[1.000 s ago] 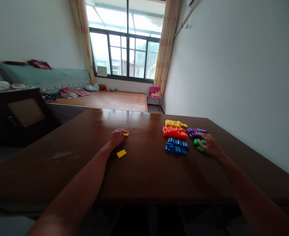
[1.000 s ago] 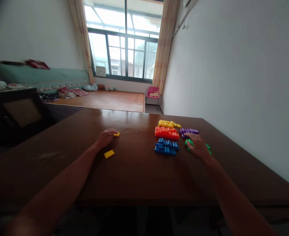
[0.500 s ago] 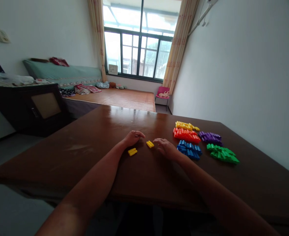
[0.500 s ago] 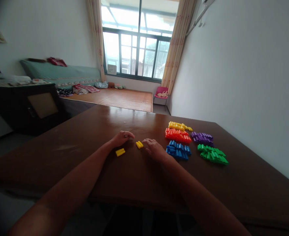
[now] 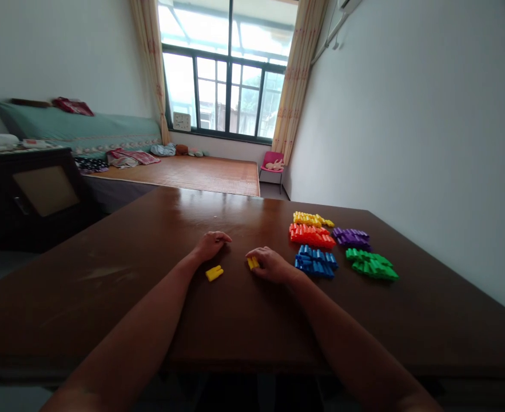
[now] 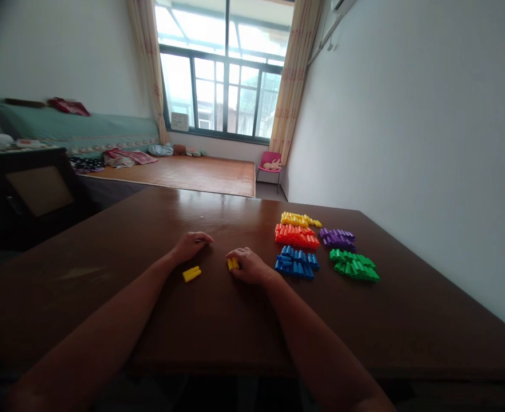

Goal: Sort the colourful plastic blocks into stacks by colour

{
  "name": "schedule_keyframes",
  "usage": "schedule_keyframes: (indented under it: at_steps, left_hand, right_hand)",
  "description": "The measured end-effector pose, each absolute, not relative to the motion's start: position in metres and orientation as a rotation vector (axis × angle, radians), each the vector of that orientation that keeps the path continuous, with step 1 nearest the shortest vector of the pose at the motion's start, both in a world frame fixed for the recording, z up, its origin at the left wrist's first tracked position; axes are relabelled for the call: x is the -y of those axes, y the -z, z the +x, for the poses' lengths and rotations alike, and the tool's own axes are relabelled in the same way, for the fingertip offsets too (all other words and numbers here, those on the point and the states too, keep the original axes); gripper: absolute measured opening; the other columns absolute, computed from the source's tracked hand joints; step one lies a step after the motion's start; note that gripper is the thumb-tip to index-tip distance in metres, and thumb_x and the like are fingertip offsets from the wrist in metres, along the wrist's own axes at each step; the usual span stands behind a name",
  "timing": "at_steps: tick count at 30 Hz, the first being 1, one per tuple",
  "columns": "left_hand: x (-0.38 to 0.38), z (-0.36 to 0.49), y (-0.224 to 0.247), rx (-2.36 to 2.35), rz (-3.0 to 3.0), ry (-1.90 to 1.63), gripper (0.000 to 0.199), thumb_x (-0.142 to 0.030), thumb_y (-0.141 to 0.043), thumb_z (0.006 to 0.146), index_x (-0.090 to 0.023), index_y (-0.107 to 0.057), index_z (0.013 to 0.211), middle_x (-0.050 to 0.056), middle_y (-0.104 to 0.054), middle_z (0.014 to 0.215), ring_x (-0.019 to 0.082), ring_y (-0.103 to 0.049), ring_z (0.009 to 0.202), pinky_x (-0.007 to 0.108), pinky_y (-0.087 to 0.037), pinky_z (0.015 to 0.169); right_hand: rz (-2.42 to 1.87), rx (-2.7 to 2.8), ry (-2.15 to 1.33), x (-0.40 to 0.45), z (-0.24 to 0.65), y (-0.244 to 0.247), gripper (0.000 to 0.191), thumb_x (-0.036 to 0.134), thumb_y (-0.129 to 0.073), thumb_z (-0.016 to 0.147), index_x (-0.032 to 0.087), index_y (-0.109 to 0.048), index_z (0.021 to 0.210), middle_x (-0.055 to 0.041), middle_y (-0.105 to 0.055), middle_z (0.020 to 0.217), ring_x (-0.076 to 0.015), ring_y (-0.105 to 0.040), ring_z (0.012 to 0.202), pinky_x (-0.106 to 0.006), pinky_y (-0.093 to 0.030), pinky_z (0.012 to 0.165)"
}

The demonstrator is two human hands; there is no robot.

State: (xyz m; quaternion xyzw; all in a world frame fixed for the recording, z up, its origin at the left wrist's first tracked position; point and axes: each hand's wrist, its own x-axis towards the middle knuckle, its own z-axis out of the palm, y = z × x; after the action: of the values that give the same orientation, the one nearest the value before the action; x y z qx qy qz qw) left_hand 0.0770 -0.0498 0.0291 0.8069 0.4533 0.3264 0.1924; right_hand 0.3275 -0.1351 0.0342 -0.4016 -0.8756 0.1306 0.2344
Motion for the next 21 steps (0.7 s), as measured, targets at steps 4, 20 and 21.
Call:
schedule_keyframes:
  at_steps: [4, 20, 21]
  left_hand:
    - [0.050, 0.074, -0.029, -1.286, 2.302, -0.867, 0.030, -0.017, -0.048, 0.074, -0.019, -0.075, 0.086, 0.001, -0.075, 0.086, 0.016, -0.067, 0.078, 0.024, -0.051, 0.075]
    - [0.047, 0.074, -0.031, -1.255, 2.304, -0.832, 0.030, -0.015, -0.046, 0.075, -0.021, -0.074, 0.083, 0.000, -0.073, 0.089, 0.016, -0.065, 0.085, 0.025, -0.049, 0.081]
    - [0.047, 0.074, -0.031, -1.249, 2.292, -0.836, 0.029, -0.015, -0.046, 0.075, -0.022, -0.074, 0.083, 0.000, -0.073, 0.089, 0.016, -0.065, 0.085, 0.024, -0.049, 0.081]
  right_hand:
    - [-1.096, 2.295, -0.345, 0.134, 0.338, -0.050, 0.043, 0.013, -0.066, 0.072, 0.027, -0.064, 0.113, -0.0056, -0.067, 0.109, -0.0217, -0.062, 0.095, -0.034, -0.049, 0.088]
    - [-2.075, 1.876, 0.091, -0.007, 0.562, -0.078, 0.042, 0.007, -0.067, 0.066, 0.015, -0.069, 0.107, -0.0121, -0.065, 0.110, -0.0205, -0.062, 0.099, -0.029, -0.047, 0.090]
    - [-2.072, 1.881, 0.088, -0.012, 0.562, -0.075, 0.042, 0.006, -0.067, 0.065, 0.015, -0.070, 0.106, -0.0123, -0.066, 0.109, -0.0210, -0.063, 0.099, -0.029, -0.047, 0.090]
